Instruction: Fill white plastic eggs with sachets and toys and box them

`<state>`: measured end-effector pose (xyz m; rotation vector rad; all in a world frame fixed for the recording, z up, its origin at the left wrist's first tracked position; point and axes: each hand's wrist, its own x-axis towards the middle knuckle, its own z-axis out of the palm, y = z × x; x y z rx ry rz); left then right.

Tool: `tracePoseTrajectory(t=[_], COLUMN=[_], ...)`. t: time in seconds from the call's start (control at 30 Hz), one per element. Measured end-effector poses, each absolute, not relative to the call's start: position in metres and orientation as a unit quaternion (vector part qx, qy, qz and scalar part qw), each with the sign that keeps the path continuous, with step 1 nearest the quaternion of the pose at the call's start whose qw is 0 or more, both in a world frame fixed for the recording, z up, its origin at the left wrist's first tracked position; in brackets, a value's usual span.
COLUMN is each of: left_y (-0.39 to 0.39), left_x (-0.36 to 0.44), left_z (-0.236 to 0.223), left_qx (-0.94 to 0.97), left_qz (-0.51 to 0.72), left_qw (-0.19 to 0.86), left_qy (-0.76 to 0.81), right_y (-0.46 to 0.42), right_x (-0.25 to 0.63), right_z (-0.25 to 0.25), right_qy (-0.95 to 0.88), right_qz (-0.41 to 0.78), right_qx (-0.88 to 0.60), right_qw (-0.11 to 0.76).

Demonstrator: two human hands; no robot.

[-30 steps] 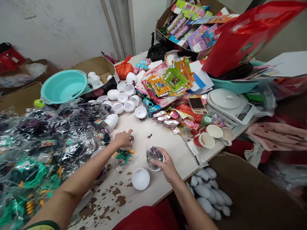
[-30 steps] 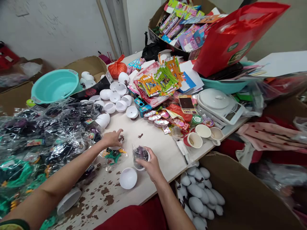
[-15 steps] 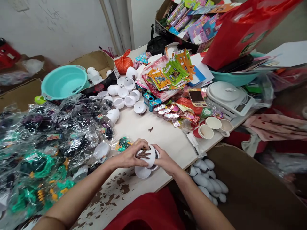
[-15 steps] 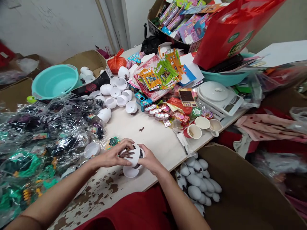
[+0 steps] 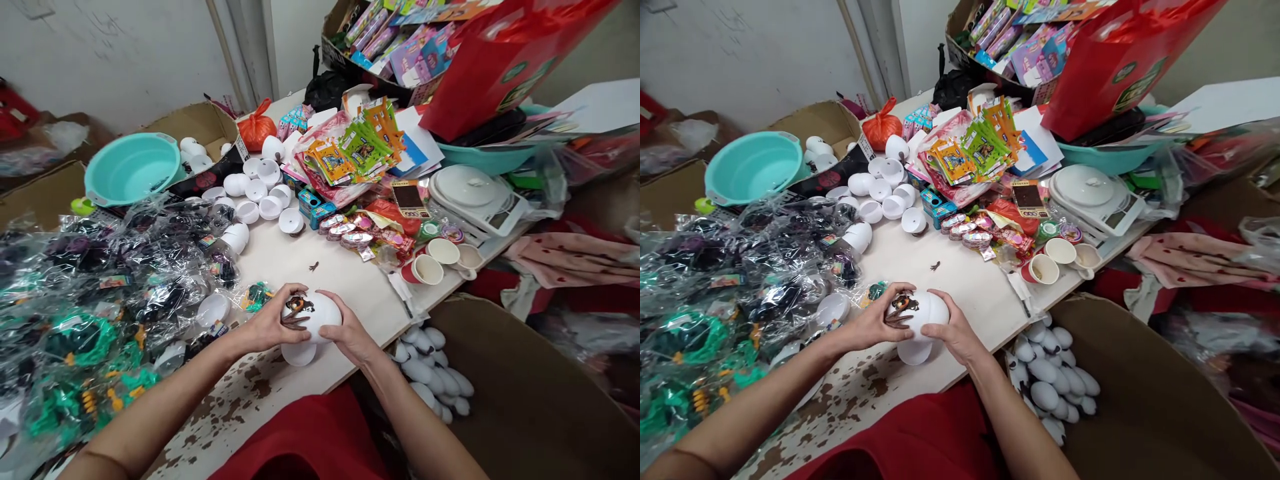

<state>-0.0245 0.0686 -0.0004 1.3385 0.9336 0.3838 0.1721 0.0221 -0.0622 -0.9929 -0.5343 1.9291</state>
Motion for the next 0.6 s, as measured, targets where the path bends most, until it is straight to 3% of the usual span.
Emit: tracePoseTrajectory(t=[0.37,0.6], left_y=[0.073,0.083], left_x=[-0.037,-0.037], left_z=[0.005,0.004], left_qx=[0.531,0.549], left_qz=[0.148,0.110], left_qw=[0.740,0.745], left_qy=[0.385,0.362], right_y=[0.023,0.021], right_x=[0.177,0.170], right_z=[-0.046,-0.052], right_qy=[-0.356,-0.311], right_qz=[0.715,0.731], right_qx=[-0.449,-0.445], right_qw=[0.400,0.414])
